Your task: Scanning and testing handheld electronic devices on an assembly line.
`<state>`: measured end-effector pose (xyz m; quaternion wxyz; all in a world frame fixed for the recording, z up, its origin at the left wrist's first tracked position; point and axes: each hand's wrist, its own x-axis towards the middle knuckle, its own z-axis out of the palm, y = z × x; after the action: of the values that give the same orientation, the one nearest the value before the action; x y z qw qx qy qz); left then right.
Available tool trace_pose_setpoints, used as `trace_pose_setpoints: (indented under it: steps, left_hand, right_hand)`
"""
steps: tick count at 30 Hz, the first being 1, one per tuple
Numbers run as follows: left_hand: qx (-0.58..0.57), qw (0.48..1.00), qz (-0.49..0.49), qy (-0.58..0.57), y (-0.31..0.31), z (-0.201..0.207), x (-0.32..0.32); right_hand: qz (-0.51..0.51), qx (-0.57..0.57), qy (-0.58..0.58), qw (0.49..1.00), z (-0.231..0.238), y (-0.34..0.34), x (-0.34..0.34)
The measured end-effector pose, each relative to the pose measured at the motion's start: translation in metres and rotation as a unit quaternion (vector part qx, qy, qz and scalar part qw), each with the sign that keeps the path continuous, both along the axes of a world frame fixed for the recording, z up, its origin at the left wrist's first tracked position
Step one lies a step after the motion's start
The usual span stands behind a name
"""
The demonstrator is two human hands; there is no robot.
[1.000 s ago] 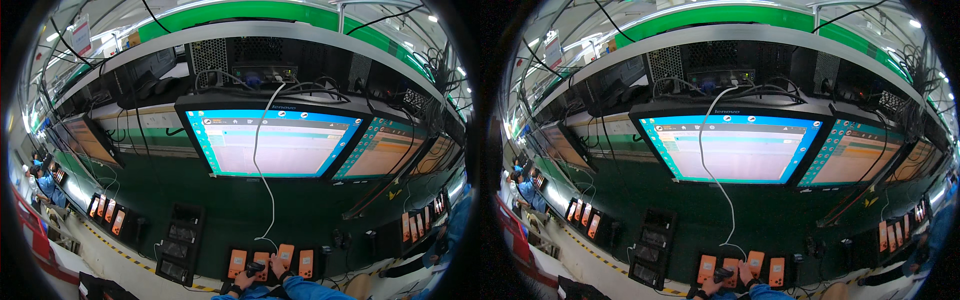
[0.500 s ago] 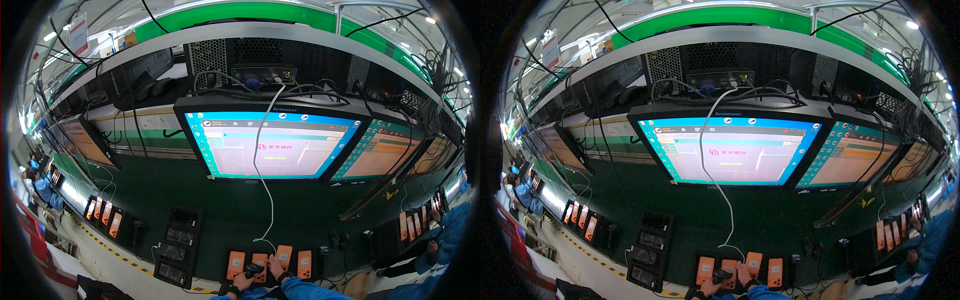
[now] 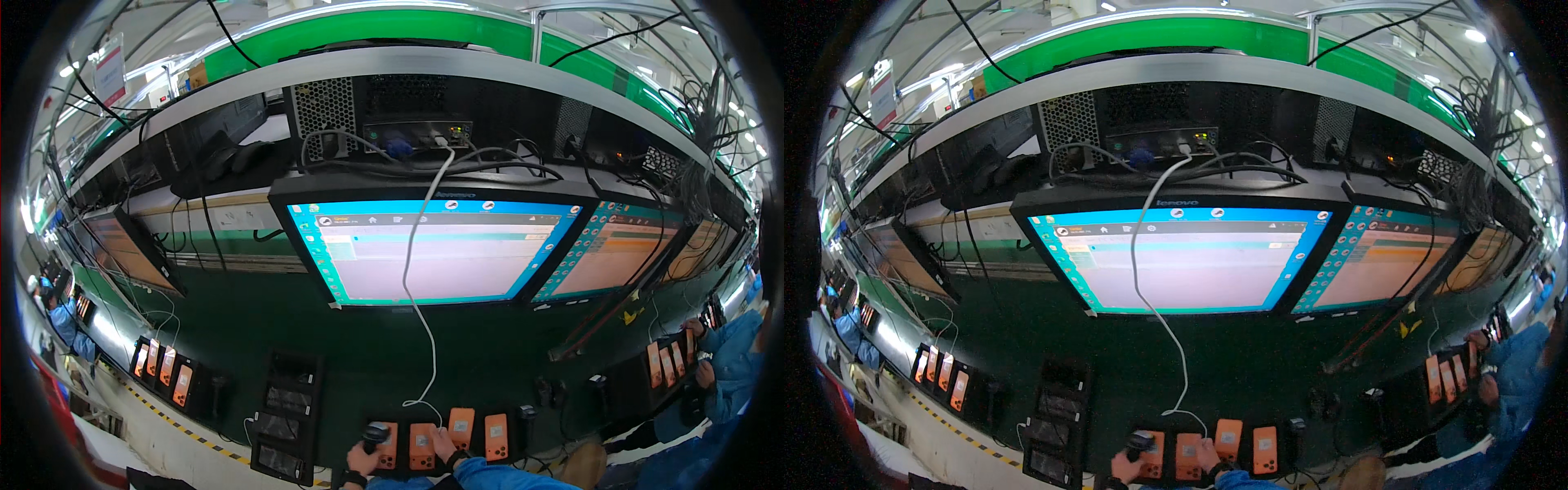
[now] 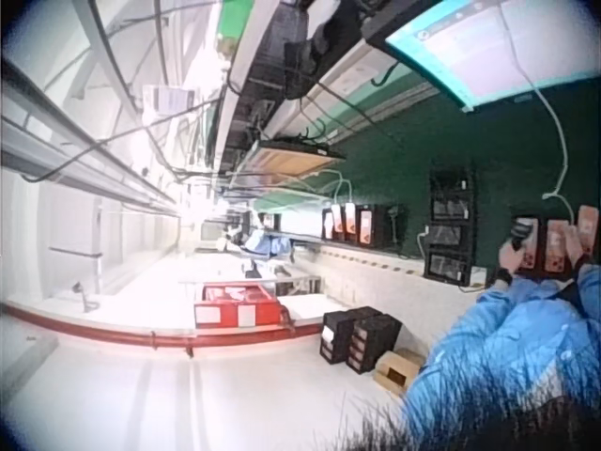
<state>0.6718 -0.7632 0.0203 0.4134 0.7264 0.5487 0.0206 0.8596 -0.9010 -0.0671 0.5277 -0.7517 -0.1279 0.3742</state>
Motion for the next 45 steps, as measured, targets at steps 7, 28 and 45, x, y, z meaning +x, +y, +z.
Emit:
trace_pose_setpoints:
  steps: [7, 28, 45]
  left_hand:
    - [0.017, 0.995, 0.091, 0.034, 0.063, -0.056, -0.024]
    - [-0.099, 0.948, -0.151, -0.260, -0.051, -0.031, 0.054]
    - [-0.093, 0.943, -0.156, -0.278, -0.058, -0.002, 0.041]
  right_hand:
    - [-0.008, -0.172, -0.196, 0.965, 0.017, 0.014, -0.020]
    - [-0.107, 0.147, 0.212, 0.960, 0.081, -0.031, 0.008]
    - [0.288, 0.027, -0.281, 0.915, 0.146, -0.010, 0.009]
